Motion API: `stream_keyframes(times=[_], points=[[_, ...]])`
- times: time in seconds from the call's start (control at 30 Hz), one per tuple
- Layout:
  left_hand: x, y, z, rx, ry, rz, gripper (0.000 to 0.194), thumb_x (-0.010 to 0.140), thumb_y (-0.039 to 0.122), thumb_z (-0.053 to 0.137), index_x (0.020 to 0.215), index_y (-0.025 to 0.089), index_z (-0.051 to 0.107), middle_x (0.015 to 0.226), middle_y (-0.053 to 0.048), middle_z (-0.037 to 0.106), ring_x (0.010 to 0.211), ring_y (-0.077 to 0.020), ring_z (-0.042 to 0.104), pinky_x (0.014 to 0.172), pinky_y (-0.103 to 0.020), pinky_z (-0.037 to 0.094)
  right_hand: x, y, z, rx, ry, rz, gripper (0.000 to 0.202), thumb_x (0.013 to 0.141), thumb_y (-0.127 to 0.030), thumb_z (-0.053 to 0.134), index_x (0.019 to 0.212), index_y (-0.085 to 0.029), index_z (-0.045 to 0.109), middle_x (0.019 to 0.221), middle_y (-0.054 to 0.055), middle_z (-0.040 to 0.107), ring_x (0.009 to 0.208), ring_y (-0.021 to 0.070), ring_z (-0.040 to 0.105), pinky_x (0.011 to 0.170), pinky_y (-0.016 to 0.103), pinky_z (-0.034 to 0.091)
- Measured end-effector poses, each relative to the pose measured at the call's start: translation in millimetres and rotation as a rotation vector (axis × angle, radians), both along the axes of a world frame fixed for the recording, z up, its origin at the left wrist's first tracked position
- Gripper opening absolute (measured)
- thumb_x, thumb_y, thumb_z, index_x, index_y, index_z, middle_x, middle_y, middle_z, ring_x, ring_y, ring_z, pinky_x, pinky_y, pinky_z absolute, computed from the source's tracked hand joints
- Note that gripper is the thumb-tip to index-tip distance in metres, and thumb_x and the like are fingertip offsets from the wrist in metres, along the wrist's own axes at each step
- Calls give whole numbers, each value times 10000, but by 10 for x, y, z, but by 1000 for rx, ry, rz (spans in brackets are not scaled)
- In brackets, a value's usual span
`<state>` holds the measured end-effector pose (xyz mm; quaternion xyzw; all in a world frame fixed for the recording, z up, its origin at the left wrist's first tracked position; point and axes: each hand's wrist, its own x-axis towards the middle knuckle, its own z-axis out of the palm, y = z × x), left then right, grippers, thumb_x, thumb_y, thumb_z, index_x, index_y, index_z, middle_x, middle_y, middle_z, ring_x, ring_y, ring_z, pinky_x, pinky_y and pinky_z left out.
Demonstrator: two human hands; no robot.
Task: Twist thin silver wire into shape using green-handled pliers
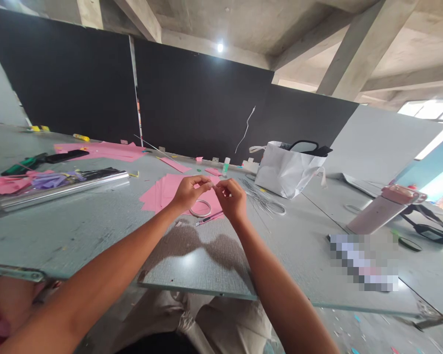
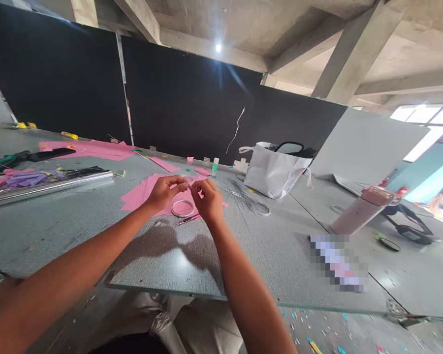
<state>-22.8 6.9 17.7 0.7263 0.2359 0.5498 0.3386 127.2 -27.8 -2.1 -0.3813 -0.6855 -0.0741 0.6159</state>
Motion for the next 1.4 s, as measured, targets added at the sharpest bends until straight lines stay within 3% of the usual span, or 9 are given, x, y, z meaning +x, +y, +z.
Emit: stream_keyframes(times=[0.23, 0.47, 0.7, 0.83, 1.0, 1.13, 1.23, 1.4], points=[[48, 54, -85, -82, -107, -85, 205, 702, 350, 711, 607, 171, 681, 723, -27, 675, 678, -138, 575, 677, -274, 482, -33, -13, -29, 96, -37, -95, 191, 895, -262, 549, 710, -215, 548, 671, -5, 546, 619, 132, 475, 584, 264, 379], [71, 62, -101, -99, -132, -93, 159, 703, 327, 717, 666, 172, 719, 744, -28, 688, 673, -132, 579, 651, -268, 484, -68, -42, -30, 88, -20, -145, 216, 912, -279, 526, 706, -217, 543, 673, -3, 544, 638, 138, 477, 598, 268, 371], [49, 36, -73, 22, -63, -25, 230, 762, 394, 692, 668, 185, 716, 730, -26, 695, 689, -144, 599, 668, -277, 479, -94, -49, -26, 3, 73, -116, 186, 871, -297, 548, 703, -219, 529, 675, -9, 542, 622, 133, 459, 607, 275, 368], [3, 53, -53, 283, 42, 127, 274, 828, 458, 643, 786, 207, 742, 815, -36, 735, 706, -151, 624, 736, -309, 474, -99, -27, 1, -171, 287, 37, 152, 808, -358, 578, 773, -218, 529, 692, -26, 536, 570, 112, 450, 564, 260, 379], [-67, 107, -72, 568, 228, 306, 272, 901, 443, 569, 834, 249, 748, 861, -20, 746, 788, -163, 652, 873, -380, 375, -94, -7, 47, -581, 531, 452, 347, 775, -519, 532, 635, -201, 523, 554, -29, 459, 473, 101, 408, 444, 245, 352], [-106, 136, -76, 712, 303, 365, 259, 900, 439, 570, 822, 263, 743, 832, -8, 729, 812, -172, 635, 840, -377, 334, -110, -25, 62, -762, 648, 669, 308, 684, -462, 644, 591, -191, 531, 541, -30, 459, 481, 94, 411, 438, 235, 367], [-118, 154, -79, 752, 310, 392, 266, 896, 441, 577, 798, 252, 736, 824, -7, 727, 806, -173, 623, 834, -374, 326, -115, -36, 60, -842, 717, 715, 272, 666, -410, 665, 590, -187, 529, 524, -42, 439, 472, 86, 395, 436, 225, 356], [-118, 166, -100, 673, 341, 368, 233, 895, 406, 591, 790, 242, 720, 847, -1, 740, 852, -175, 632, 905, -385, 324, -95, -23, 38, -1016, 793, 804, 223, 666, -366, 635, 606, -187, 516, 506, -58, 405, 461, 79, 375, 415, 206, 305]])
